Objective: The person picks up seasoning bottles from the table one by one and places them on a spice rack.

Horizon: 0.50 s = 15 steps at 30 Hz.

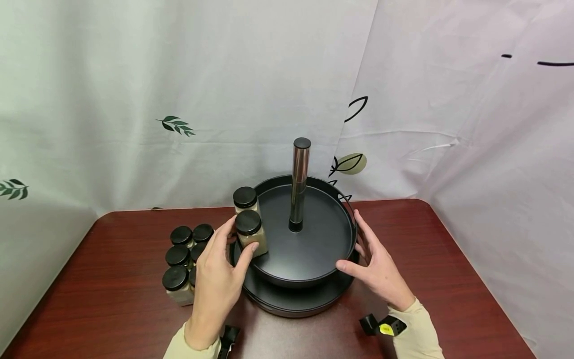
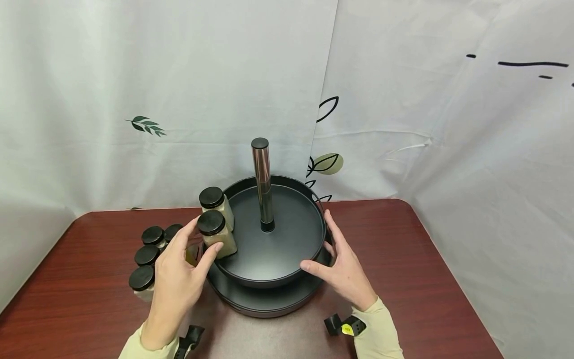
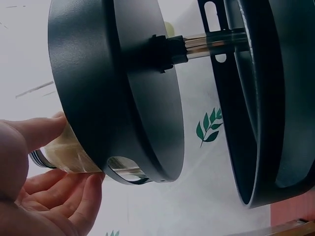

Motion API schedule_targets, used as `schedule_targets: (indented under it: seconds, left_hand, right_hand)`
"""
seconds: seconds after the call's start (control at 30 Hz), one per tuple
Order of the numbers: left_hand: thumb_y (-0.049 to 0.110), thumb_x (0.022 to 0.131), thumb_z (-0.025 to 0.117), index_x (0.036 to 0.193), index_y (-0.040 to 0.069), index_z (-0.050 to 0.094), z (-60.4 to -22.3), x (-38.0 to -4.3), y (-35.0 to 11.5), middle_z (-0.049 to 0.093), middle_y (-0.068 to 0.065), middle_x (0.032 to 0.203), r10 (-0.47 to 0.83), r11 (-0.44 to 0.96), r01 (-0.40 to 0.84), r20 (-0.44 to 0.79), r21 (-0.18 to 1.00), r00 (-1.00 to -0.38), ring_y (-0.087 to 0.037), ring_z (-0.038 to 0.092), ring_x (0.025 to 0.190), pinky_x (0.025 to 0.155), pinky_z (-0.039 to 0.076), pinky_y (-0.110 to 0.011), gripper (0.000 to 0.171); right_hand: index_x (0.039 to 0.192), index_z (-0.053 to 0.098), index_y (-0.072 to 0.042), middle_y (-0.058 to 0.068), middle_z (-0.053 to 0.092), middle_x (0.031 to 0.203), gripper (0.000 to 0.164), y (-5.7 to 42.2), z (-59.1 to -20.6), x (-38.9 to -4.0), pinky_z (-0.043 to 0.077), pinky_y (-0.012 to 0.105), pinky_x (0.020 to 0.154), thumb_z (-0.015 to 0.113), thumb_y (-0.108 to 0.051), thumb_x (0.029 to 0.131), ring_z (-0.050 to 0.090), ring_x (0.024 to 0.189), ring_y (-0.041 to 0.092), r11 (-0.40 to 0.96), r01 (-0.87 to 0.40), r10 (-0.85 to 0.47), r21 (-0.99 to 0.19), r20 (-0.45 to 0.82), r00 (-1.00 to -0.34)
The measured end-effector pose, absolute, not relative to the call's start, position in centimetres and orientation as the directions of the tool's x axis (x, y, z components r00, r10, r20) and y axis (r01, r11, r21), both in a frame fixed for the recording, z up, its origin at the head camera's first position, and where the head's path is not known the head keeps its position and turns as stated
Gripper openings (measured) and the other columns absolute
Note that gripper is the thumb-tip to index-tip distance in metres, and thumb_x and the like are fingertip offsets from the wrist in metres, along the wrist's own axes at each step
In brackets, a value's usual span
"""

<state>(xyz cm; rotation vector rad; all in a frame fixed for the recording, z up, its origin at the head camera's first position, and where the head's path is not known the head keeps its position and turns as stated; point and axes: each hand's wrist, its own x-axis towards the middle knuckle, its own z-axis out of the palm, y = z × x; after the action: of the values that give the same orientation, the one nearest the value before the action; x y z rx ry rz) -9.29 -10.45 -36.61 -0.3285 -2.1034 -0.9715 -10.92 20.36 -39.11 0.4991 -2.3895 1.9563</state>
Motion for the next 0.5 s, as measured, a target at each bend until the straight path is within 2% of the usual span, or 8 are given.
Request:
schedule_targets:
  seconds: [0.3,0.4,0.5]
  left_hand:
    - [0.008,0.078,0.087,0.138,0.002,0.057,-36.54,-9.19,-10.73,0.068,-0.011,0.116,-0.086,0.678,0.485,0.715,0.552,-0.694,-0.026,0.067,0.096,0.082,0.05,-0.031,0.067]
    - [0.009,0.078,0.088,0.139,0.003,0.056,-36.34,-9.13,-11.01,0.067,-0.011,0.121,-0.09,0.667,0.485,0.707,0.566,-0.701,-0.026,0.067,0.102,0.086,0.05,-0.031,0.069]
    - [0.01,0.079,0.087,0.141,0.005,0.055,-35.99,-9.0,-11.44,0.066,-0.01,0.127,-0.095,0.66,0.484,0.703,0.574,-0.704,-0.025,0.065,0.11,0.088,0.05,-0.03,0.07]
  right_hand:
    - [0.161,0.016,-0.035,-0.006,0.012,0.168,0.095,20.58,-39.15,-10.86,0.034,0.013,0.108,0.074,-0.007,0.091,0.024,0.15,0.03,0.227,-0.263,-0.232,-0.938,0.21,-0.95]
    - [0.161,0.017,-0.03,-0.006,0.013,0.167,0.083,20.74,-39.29,-10.98,0.033,0.013,0.109,0.066,-0.007,0.098,0.022,0.151,0.03,0.259,-0.311,-0.241,-0.914,0.251,-0.938]
    - [0.162,0.02,-0.02,-0.003,0.016,0.167,0.066,20.93,-39.41,-11.13,0.027,0.011,0.111,0.052,-0.008,0.105,0.017,0.152,0.026,0.265,-0.356,-0.242,-0.896,0.295,-0.924]
